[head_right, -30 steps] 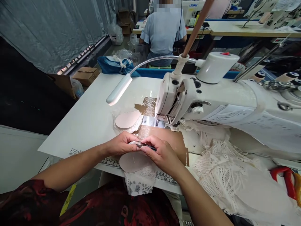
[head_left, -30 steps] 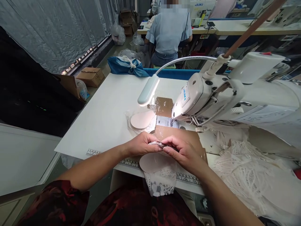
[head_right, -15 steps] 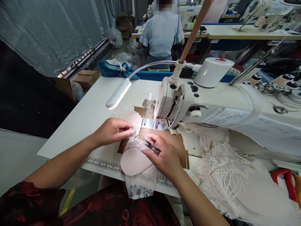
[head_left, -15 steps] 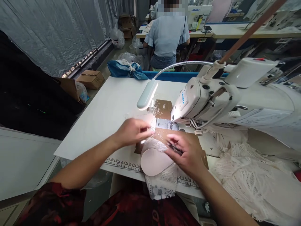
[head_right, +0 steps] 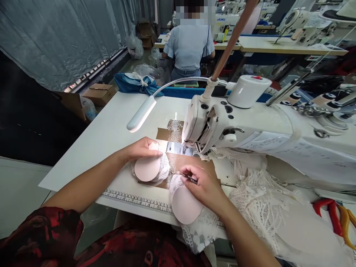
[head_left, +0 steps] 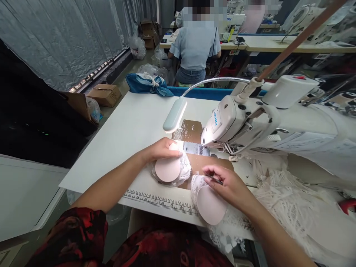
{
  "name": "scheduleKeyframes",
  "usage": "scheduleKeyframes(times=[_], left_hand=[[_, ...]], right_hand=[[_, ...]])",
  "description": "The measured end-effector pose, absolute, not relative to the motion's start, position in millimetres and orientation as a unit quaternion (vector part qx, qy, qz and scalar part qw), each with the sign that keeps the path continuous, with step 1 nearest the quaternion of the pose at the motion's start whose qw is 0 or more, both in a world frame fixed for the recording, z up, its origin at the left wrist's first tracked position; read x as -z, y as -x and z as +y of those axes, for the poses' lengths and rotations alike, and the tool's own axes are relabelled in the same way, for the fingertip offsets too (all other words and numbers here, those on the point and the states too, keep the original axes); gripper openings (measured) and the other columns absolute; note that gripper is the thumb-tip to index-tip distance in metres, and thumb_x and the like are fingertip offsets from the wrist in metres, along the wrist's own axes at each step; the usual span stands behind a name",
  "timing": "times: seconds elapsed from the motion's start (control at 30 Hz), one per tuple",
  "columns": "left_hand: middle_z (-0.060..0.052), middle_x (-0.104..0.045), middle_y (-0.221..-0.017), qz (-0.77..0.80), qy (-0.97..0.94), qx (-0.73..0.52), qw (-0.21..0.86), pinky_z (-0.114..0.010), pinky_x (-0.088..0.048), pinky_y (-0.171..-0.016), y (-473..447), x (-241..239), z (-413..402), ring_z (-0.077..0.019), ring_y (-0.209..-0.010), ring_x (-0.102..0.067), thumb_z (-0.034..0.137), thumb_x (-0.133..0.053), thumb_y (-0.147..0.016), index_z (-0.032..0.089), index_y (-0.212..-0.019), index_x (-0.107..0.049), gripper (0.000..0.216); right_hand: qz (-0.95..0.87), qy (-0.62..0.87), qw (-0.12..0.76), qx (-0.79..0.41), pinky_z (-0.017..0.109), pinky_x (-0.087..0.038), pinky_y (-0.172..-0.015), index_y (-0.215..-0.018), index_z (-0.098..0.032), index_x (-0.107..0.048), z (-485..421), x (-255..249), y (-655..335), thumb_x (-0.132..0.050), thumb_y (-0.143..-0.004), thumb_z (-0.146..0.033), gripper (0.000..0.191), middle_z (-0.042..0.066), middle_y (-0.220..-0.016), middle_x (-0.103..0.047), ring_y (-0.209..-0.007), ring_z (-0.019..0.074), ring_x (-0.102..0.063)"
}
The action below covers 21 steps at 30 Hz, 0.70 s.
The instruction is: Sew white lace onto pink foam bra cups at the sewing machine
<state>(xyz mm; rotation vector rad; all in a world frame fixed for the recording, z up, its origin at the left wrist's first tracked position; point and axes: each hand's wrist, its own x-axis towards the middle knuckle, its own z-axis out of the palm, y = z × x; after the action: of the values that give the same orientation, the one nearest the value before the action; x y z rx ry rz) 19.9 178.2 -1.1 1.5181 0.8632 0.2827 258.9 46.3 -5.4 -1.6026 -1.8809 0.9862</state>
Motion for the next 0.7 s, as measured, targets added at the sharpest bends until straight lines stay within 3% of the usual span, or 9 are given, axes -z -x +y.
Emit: scheduleKeyframes(times=[0.1,0.2,0.3,0.47,0.57,0.63,0.7], left_hand=[[-0.003,-0.063,-0.071,0.353,-0.634,-0.133,0.675,-0.023,-0.045,-0.057,-23,2,172,-0.0138,-0.064,-0.058,0.034,-0.072,-0.075,0.012,-0.075,-0.064,0.023],[-0.004,-0.064,-0.076,0.331,-0.63,-0.133,0.69,-0.023,-0.046,-0.06,-24,2,170,-0.0141,-0.068,-0.058,0.032,-0.072,-0.076,0.012,-0.083,-0.068,0.022],[-0.004,-0.065,-0.082,0.316,-0.643,-0.128,0.686,-0.024,-0.047,-0.065,-21,0,172,-0.015,-0.074,-0.059,0.031,-0.071,-0.076,0.012,-0.088,-0.068,0.023],[-0.007,-0.064,-0.105,0.27,-0.736,-0.089,0.614,-0.028,-0.047,-0.077,-17,-4,174,-0.0194,-0.092,-0.06,0.025,-0.067,-0.075,0.016,-0.109,-0.064,0.035],[-0.007,-0.062,-0.114,0.237,-0.805,-0.108,0.533,-0.032,-0.044,-0.089,-23,-2,170,-0.0225,-0.104,-0.056,0.031,-0.072,-0.073,0.018,-0.114,-0.061,0.045],[-0.006,-0.063,-0.109,0.236,-0.824,-0.127,0.499,-0.031,-0.044,-0.086,-29,1,167,-0.0212,-0.099,-0.057,0.037,-0.075,-0.071,0.018,-0.111,-0.062,0.046],[-0.003,-0.064,-0.096,0.243,-0.816,-0.121,0.509,-0.026,-0.044,-0.073,-35,6,163,-0.0169,-0.084,-0.057,0.039,-0.074,-0.073,0.017,-0.105,-0.063,0.04]], right_hand=[[-0.614,0.577,0.3,-0.446,0.035,-0.049,-0.079,-0.111,-0.021,-0.06,59,8,-242,-0.063,-0.078,-0.043,0.04,0.008,-0.104,-0.066,-0.095,0.0224,-0.061],[-0.624,0.567,0.289,-0.454,0.03,-0.045,-0.064,-0.082,-0.02,-0.062,68,12,-227,-0.058,-0.083,-0.043,0.024,0.001,-0.077,-0.062,-0.072,0.0167,-0.056],[-0.629,0.573,0.3,-0.432,0.027,-0.037,-0.056,-0.066,-0.02,-0.053,69,16,-224,-0.053,-0.087,-0.043,0.031,-0.003,-0.063,-0.051,-0.061,0.0131,-0.045],[-0.596,0.573,0.311,-0.469,0.027,-0.039,-0.059,-0.077,-0.019,-0.058,66,17,-229,-0.053,-0.087,-0.044,0.028,-0.002,-0.068,-0.054,-0.064,0.0139,-0.048],[-0.592,0.567,0.32,-0.474,0.028,-0.042,-0.062,-0.083,-0.019,-0.062,65,15,-228,-0.053,-0.087,-0.045,0.028,0.0,-0.073,-0.059,-0.068,0.0156,-0.053],[-0.593,0.562,0.333,-0.471,0.029,-0.045,-0.068,-0.087,-0.019,-0.064,65,14,-227,-0.054,-0.087,-0.044,0.027,0.002,-0.08,-0.064,-0.074,0.0173,-0.057],[-0.593,0.557,0.348,-0.466,0.03,-0.047,-0.074,-0.093,-0.02,-0.065,64,14,-225,-0.056,-0.087,-0.043,0.025,0.003,-0.088,-0.067,-0.082,0.0188,-0.06]])
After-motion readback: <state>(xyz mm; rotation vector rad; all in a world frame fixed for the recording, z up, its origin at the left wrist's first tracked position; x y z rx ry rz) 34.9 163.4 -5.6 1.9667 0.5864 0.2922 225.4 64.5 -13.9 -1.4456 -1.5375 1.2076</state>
